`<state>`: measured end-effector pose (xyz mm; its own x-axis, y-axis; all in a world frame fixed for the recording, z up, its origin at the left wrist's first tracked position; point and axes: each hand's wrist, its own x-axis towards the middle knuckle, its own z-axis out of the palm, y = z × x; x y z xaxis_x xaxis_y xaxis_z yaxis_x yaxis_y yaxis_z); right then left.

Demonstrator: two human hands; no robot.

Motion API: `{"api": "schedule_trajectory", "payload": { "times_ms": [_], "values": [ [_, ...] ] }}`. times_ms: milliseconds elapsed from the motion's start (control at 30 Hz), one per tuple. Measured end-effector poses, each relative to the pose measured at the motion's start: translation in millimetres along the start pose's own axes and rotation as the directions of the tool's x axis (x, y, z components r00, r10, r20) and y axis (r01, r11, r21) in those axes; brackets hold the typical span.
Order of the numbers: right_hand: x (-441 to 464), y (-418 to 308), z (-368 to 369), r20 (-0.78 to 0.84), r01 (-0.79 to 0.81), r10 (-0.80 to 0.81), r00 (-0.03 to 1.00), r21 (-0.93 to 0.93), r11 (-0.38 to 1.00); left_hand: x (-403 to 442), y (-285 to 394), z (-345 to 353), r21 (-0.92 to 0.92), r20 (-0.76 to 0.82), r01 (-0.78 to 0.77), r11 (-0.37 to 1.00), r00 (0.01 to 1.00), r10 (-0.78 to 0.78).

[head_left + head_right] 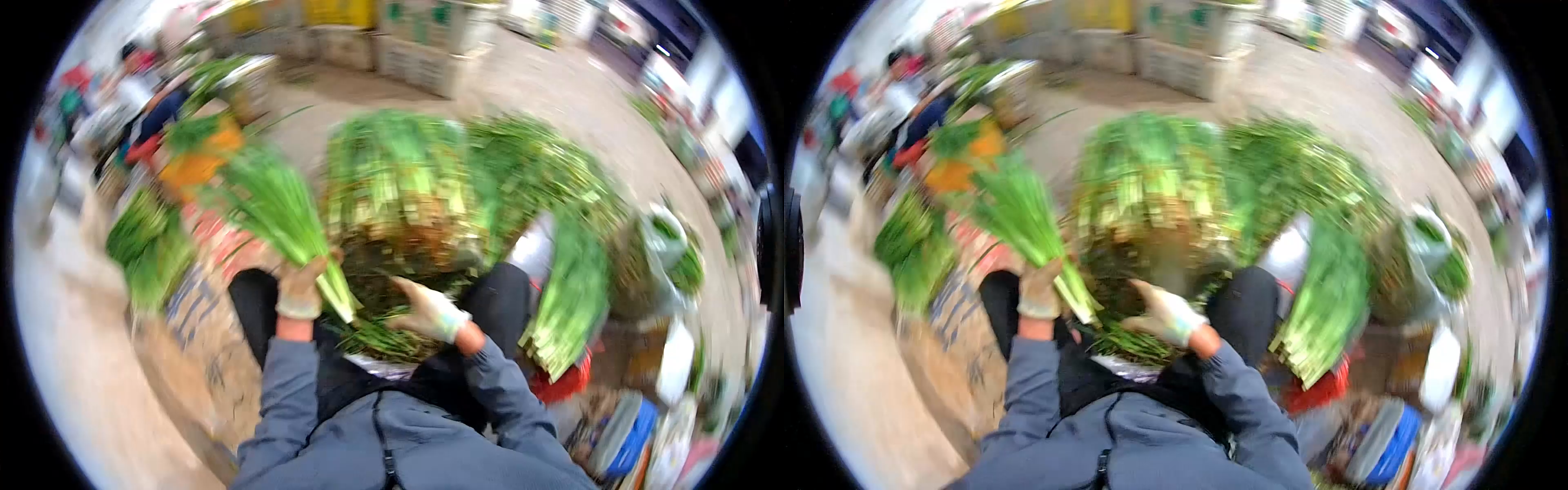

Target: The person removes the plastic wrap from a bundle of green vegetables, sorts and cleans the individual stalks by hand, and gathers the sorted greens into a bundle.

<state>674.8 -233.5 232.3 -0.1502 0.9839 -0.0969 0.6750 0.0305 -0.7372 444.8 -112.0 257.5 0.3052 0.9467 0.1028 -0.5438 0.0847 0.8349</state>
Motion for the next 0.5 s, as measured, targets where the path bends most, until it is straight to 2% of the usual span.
{"api": "schedule_trajectory", "payload": {
  "times_ms": [33,67,100,133,167,200,233,267,300,367,400,433,467,500],
  "values": [
    [-4,-18,-14,-0.043,-0.06,0.075,0.996,0.277,0.959,-4,1,20,0.074,0.081,-0.002,0.997,0.997,-0.004],
    [-1,-28,-19,-0.183,0.066,-0.018,0.983,0.26,0.963,-4,-4,37,0.216,0.184,-0.034,0.976,0.983,-0.007],
    [-9,-55,-46,-0.239,0.055,0.014,0.971,0.279,0.959,0,-13,51,0.345,0.288,-0.093,0.934,0.958,-0.011],
    [-15,-75,-69,-0.297,0.069,0.045,0.954,0.362,0.929,7,-33,53,0.44,0.324,-0.014,0.898,0.935,-0.144],
    [-16,-81,-82,-0.414,0.104,0.089,0.906,0.421,0.901,6,-50,73,0.146,0.39,0.162,0.976,0.897,-0.207],
    [-19,-80,-96,-0.557,0.118,0.117,0.822,0.368,0.922,4,-68,93,-0.137,0.453,0.363,0.922,0.85,-0.268],
    [-17,-68,-106,-0.741,0.254,0.094,0.665,0.343,0.904,8,-64,138,-0.211,0.517,0.57,0.794,0.754,-0.404],
    [-21,-52,-117,-0.835,0.306,0.086,0.543,0.292,0.906,30,-100,149,-0.272,0.757,0.666,0.695,0.594,-0.272],
    [-23,-36,-134,-0.909,0.351,0.067,0.411,0.226,0.909,24,-89,210,-0.173,0.616,0.53,0.83,0.716,-0.329],
    [-52,-24,-178,-0.949,0.513,0.111,0.296,0.256,0.819,16,-84,300,-0.173,0.602,0.461,0.87,0.749,-0.277],
    [-71,-6,-196,-0.917,0.368,0.221,0.331,0.341,0.865,39,-124,315,-0.336,0.735,0.685,0.646,0.62,-0.275],
    [-79,18,-210,-0.923,0.466,0.233,0.307,0.359,0.809,58,-174,329,-0.33,0.741,0.694,0.64,0.611,-0.28],
    [-92,38,-219,-0.943,0.481,0.231,0.241,0.323,0.815,71,-226,340,-0.072,0.729,0.391,0.917,0.649,-0.22],
    [-102,58,-225,-0.959,0.492,0.225,0.174,0.283,0.824,71,-244,346,0.062,0.74,0.204,0.977,0.647,-0.182]
  ]
}}
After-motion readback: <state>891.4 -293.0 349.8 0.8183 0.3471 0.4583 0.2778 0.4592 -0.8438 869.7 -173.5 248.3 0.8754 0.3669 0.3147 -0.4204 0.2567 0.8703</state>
